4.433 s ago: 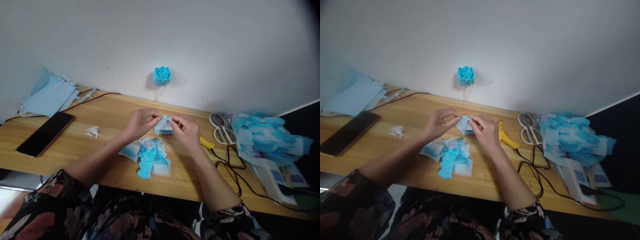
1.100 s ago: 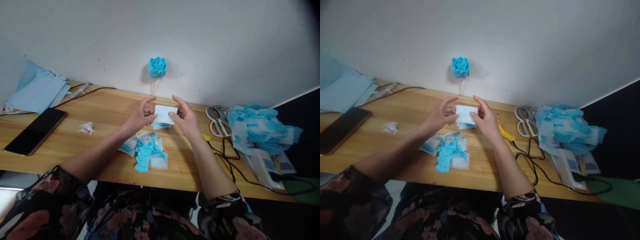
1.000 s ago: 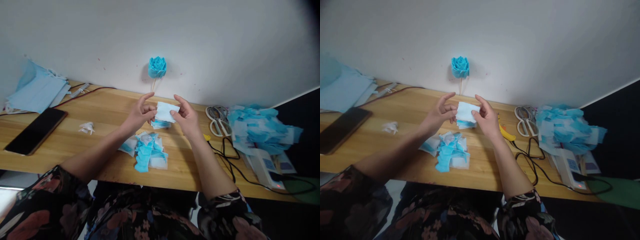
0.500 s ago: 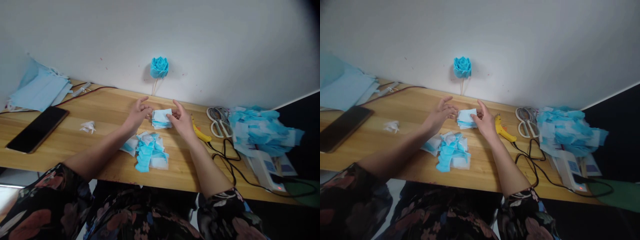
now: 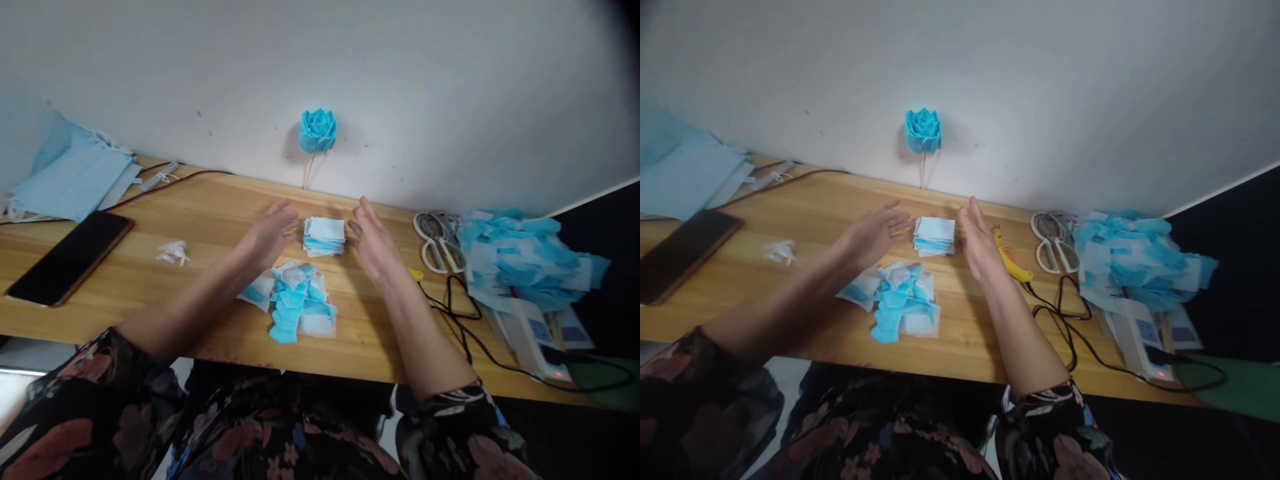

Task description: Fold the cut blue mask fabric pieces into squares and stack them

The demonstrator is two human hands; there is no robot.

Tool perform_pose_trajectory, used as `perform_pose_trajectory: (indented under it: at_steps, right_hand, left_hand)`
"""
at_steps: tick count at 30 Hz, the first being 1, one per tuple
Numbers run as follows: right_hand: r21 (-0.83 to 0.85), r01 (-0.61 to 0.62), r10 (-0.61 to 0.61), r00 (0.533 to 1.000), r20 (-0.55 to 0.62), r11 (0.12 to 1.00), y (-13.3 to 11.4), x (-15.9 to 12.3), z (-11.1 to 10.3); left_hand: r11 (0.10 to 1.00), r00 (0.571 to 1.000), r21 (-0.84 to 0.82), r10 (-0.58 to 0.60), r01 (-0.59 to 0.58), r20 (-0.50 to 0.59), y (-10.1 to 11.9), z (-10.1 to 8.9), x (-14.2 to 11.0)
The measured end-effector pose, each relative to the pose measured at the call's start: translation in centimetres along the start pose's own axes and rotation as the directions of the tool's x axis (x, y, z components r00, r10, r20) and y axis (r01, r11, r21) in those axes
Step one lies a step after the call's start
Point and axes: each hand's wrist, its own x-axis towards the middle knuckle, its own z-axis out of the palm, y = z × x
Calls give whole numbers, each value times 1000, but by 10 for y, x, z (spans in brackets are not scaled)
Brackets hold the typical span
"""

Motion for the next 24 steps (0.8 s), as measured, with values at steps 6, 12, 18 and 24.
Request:
perform_pose_trajectory:
  at_steps: [6, 12, 18, 24]
  right_hand:
    - [186, -224, 206, 972, 112, 957, -23, -7, 7]
    - [-114, 58, -67, 994, -81, 992, -22, -6, 5]
    - [-268, 331, -299, 942, 153, 905, -56, -24, 11]
    - [-202, 567, -396, 748, 532, 799, -69, -34, 16]
  left_hand:
    - [997, 985, 36, -76, 71, 157, 5, 8, -11]
    - [958, 988, 255, 109, -133, 106, 2, 2, -6]
    - [897, 956, 336, 291, -286, 37, 5, -2, -1]
    - [924, 953, 233, 287, -301, 93, 8, 0, -3]
